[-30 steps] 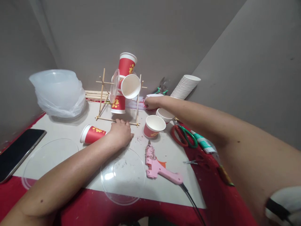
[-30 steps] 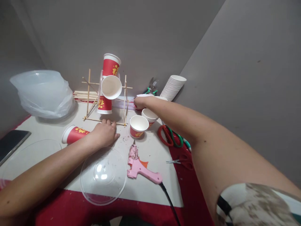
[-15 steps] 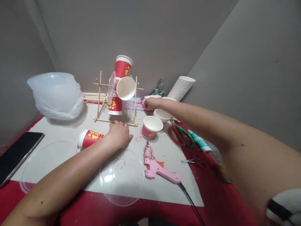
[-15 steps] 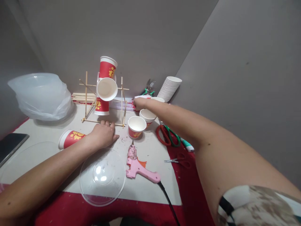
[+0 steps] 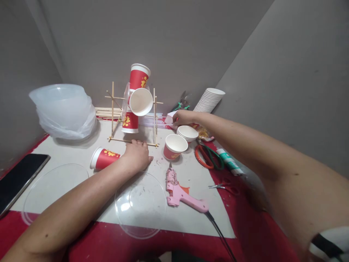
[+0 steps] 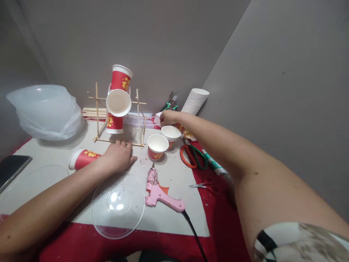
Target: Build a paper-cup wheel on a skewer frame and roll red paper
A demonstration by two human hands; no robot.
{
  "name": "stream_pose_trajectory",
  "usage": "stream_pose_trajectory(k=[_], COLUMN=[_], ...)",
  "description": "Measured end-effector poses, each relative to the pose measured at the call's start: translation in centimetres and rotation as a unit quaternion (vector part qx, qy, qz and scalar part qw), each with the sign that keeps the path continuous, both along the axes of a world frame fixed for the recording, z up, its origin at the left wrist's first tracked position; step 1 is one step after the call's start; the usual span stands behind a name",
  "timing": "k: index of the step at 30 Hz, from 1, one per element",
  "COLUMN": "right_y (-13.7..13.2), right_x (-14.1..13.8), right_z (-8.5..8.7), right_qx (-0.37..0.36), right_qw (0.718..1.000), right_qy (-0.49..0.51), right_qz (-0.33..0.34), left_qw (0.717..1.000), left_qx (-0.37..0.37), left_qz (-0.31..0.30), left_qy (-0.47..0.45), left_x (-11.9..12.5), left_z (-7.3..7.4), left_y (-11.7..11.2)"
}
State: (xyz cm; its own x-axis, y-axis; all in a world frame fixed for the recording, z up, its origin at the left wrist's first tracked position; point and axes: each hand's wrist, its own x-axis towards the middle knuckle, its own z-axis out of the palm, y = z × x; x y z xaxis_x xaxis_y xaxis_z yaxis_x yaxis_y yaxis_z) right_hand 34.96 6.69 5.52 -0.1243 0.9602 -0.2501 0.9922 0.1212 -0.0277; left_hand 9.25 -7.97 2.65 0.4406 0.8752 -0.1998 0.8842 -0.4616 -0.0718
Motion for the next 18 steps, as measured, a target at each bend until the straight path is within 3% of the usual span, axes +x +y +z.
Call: stream_pose_trajectory(k=[10, 12, 15, 18], right_y=[-4.2, -4.9, -5.8, -6.9], right_x=[0.9, 0.9, 0.9, 1.0], right_z=[2.2, 2.2, 2.4, 3.1], right_qx=[0.000, 0.019, 0.070, 0.129], right_qw=[0.969, 0.948, 0.891, 0.851], right_qy=[0.190, 0.250, 0.370, 0.433], right_qz=[-0.155, -0.195, -0.253, -0.266], left_qw=[1.000, 1.000, 1.000, 1.000], left_qx=[0.010, 0.009, 0.011, 0.015], left_qz=[0.003, 0.001, -0.002, -0.004], left_qy=[-0.001, -0.002, -0.004, -0.006], left_x=[0.0, 0.0, 0.0, -0.1], left_z=[0.0, 0.0, 0.0, 0.0], left_y=[-0.1, -0.1, -0.1, -0.1])
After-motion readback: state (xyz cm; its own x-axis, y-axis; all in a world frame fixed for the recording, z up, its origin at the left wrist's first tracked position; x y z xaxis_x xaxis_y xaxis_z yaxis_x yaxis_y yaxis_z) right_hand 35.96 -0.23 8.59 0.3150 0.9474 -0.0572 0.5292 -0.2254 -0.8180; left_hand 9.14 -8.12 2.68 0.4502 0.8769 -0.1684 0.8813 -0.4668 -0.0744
